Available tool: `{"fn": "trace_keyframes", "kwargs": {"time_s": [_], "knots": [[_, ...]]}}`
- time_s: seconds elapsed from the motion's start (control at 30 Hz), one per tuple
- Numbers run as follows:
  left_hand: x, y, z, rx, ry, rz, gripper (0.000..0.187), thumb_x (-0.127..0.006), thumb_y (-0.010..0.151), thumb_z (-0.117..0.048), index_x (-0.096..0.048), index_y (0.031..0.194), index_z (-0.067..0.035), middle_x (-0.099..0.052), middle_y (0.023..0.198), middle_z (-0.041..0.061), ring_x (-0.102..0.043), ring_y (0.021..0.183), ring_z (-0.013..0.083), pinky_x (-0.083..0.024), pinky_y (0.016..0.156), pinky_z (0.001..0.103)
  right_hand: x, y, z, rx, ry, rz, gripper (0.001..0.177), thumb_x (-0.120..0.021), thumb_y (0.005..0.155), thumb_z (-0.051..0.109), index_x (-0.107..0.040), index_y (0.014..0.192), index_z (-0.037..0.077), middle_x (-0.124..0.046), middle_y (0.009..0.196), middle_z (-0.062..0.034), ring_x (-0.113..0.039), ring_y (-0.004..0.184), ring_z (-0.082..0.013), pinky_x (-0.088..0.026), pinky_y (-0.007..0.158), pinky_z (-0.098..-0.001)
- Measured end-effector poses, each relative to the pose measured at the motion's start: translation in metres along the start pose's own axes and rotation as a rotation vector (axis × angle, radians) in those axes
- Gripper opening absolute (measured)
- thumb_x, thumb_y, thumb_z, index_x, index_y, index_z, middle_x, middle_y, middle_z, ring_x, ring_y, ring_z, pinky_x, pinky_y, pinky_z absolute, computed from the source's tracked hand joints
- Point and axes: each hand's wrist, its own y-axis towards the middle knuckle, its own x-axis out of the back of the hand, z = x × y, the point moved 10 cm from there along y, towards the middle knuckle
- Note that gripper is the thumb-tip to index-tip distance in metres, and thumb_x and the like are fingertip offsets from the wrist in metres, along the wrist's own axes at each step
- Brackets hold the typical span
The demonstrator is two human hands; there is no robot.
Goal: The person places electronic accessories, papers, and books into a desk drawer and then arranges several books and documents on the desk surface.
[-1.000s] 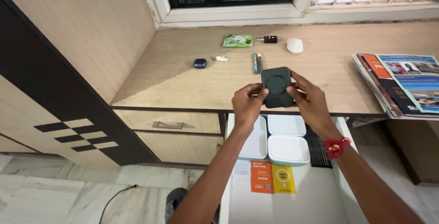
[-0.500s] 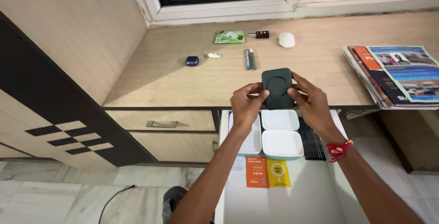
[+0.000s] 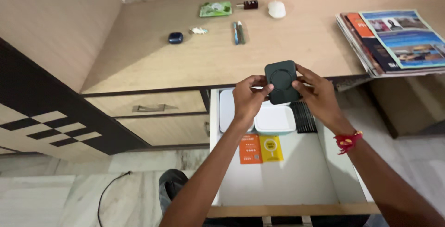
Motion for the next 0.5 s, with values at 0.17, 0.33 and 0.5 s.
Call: {"fn": "trace_keyframes", "kwargs": {"time_s": [0.17,0.33,0.5], "knots": [[-0.008,-0.013,0.019,0.063,0.075,0.008,0.025,-0.076,0.085,-0.003,-0.073,0.109,0.003,-0.077,0.098,0.012,-0.075,0.081,0.0154,-0.067,0.068,0.028,0.008,-0.014,-0.017,0.024,-0.086,0.035,0.054,-0.065,0.101,0.010,-0.051,0.152,0.010,-0.072,0.120,-0.0105,-0.070,0.094,-0.0119,-0.059,0.069,-0.0273],[-0.016,-0.022,0.036,0.114,0.119,0.057,0.021,-0.077,0.085,-0.006,-0.073,0.102,0.005,-0.077,0.095,0.013,-0.076,0.079,0.0175,-0.066,0.066,0.029,0.009,-0.031,-0.021,-0.109,-0.212,0.098,0.068,-0.067,0.096,0.011,-0.042,0.159,0.020,-0.072,0.109,-0.0135,-0.070,0.088,-0.0157,-0.060,0.069,-0.0313],[-0.027,-0.032,0.062,0.226,0.113,0.139,0.024,-0.075,0.085,-0.006,-0.069,0.105,0.007,-0.077,0.095,0.014,-0.076,0.080,0.0179,-0.066,0.066,0.029,0.008,-0.047,-0.012,-0.155,-0.311,0.226,0.087,-0.081,0.082,0.013,-0.041,0.159,0.021,-0.065,0.122,-0.0186,-0.071,0.100,-0.0209,-0.063,0.081,-0.0355]]}}
